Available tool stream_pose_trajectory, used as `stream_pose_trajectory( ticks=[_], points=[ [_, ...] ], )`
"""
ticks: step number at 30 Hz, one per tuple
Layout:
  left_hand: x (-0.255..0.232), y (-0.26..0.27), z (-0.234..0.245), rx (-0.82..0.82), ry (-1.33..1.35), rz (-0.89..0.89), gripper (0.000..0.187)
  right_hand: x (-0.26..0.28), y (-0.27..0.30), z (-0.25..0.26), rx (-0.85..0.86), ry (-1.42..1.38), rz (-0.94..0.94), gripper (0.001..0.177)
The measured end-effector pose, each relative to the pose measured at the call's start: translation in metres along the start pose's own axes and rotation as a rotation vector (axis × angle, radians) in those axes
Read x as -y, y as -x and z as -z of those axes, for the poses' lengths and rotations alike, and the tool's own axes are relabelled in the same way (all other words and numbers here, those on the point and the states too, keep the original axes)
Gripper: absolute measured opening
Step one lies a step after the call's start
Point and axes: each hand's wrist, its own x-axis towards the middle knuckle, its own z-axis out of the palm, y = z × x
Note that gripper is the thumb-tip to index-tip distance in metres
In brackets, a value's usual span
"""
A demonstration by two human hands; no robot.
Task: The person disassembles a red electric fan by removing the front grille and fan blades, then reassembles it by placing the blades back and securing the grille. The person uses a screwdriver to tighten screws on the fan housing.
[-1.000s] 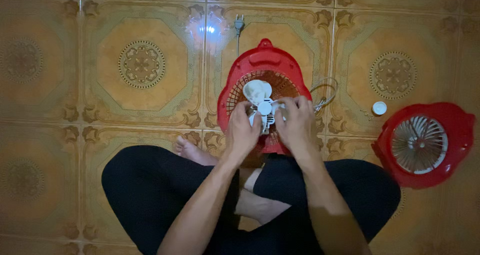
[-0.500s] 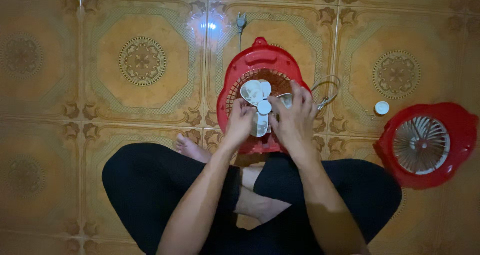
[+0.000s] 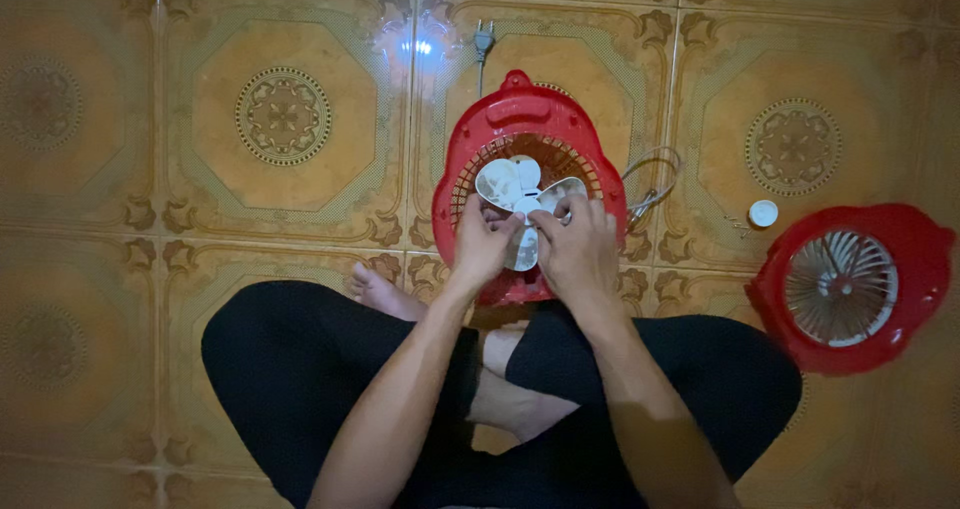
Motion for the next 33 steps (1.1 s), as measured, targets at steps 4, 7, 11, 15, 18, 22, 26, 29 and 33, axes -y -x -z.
stream_pose_trajectory(
  ticks=[4,7,11,15,18,22,26,29,33],
  points=[
    [0.003,-0.003,-0.001,-0.007,0.083,0.018,0.048,0.001,0.001,0.001,-0.108,-0.085,0.034,0.048],
    [0.004,-0.003,-0.002,-0.022,0.094,0.007,0.047,0.002,0.005,0.002,-0.094,0.088,0.084,0.034],
    [0.0,-0.002,-0.001,-0.029,0.031,-0.014,0.045,0.001,0.007,0.001,-0.071,0.056,0.056,0.045],
    [-0.003,0.0,-0.001,-0.031,0.004,0.002,0.046,0.0,0.009,-0.004,-0.048,0.058,0.041,0.049],
    [-0.004,0.001,-0.002,-0.03,0.07,0.019,0.047,-0.003,0.011,-0.006,-0.034,0.098,0.053,0.047],
    [-0.005,0.002,-0.001,-0.024,0.054,-0.02,0.045,-0.003,0.011,-0.008,-0.084,-0.027,0.044,0.049],
    [-0.012,0.003,-0.003,-0.039,0.047,-0.019,0.046,0.001,0.008,-0.008,-0.021,0.102,0.045,0.038],
    [-0.024,0.01,-0.004,-0.136,-0.196,-0.127,0.038,0.002,0.0,-0.005,-0.125,0.127,0.113,0.034],
    [-0.045,0.023,-0.003,-0.231,-0.543,-0.349,0.021,0.001,-0.009,-0.005,-0.059,0.133,0.078,0.038]
  ],
)
